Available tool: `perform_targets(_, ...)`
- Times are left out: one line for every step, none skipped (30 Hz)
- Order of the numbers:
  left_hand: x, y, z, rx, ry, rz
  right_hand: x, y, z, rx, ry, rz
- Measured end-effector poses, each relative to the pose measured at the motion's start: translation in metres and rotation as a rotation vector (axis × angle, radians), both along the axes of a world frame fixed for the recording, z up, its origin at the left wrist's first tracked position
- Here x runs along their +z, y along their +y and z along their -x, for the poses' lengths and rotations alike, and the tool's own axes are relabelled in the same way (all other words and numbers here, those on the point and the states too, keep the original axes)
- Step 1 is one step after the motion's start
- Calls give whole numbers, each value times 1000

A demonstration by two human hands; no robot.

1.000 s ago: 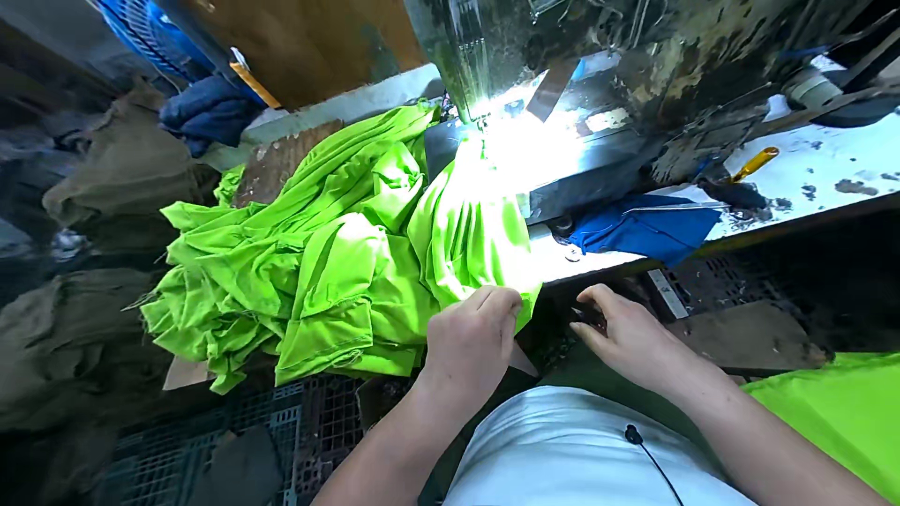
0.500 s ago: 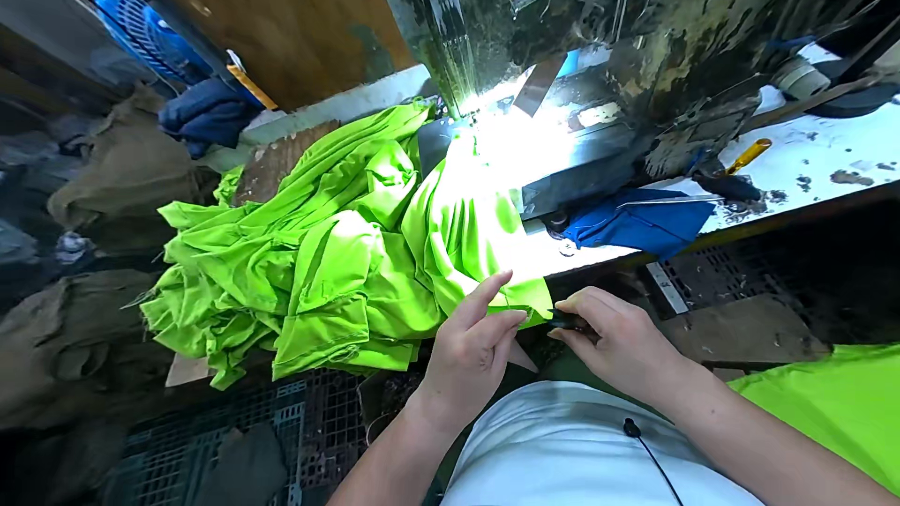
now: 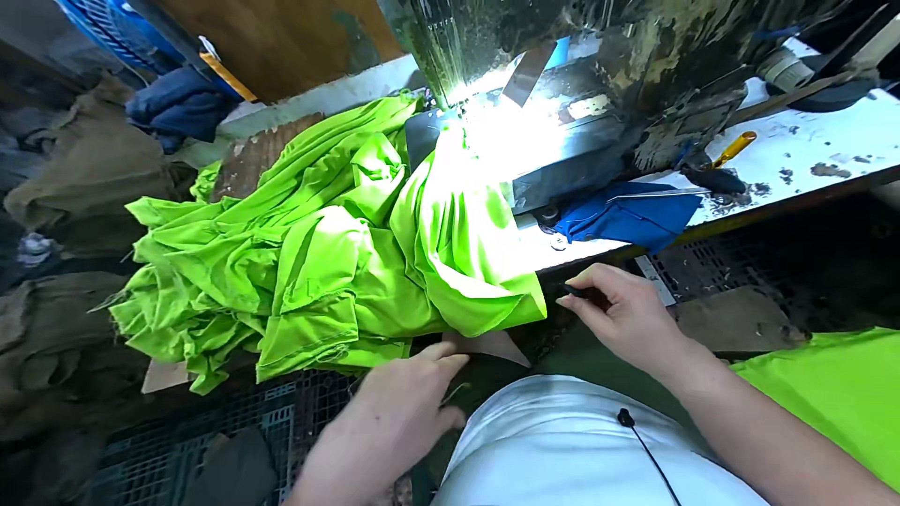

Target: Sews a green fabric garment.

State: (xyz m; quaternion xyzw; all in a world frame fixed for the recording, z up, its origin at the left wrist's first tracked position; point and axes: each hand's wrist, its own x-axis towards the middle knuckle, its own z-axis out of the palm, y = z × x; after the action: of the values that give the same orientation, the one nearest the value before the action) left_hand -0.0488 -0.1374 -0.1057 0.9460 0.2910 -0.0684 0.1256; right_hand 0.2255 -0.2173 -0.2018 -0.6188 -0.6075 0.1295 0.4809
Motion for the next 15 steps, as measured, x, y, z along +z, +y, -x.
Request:
perform_targets(7,5,1,-56,8,24,-1,-2,-3,22,37,26)
perform_targets(8,10,-6,-134,-90,27,-2,-2,-3,49,64,38)
perform_targets(4,16,-21,-187,-205,75,-2,-2,-2,78,78,35)
perform_targets(-3,23,-42,-200,-278,125,-1,0,1,110,71,21)
perform_targets(-11,32,-62,-175,-264,140,1,1,4,136,43,0)
perform_targets(-17,41,-79,-131,-160,141,3,1,7,150,7,-15)
perform_targets(-21,49,-93,-78,-33,146,5,0,7,159,-30,-18)
perform_targets(-23,55,-102,-38,78,140,6,-2,5,162,-59,-9)
perform_targets(-23,58,-105,-30,146,116,5,-5,1,162,-76,13)
perform_targets(-22,56,-99,-58,128,66,4,-8,-5,162,-78,35)
perform_targets(-19,52,-86,-116,12,-13,1,-11,-11,158,-75,54)
perform_targets(-11,48,-66,-181,-151,-84,-2,-14,-17,146,-70,67)
perform_targets(7,45,-43,-210,-314,-97,-5,-16,-23,119,-56,72)
perform_targets(32,44,-14,-197,-458,-68,-7,-17,-30,75,-35,69)
perform_targets(65,48,19,-164,-554,-22,-5,-16,-37,18,-12,57)
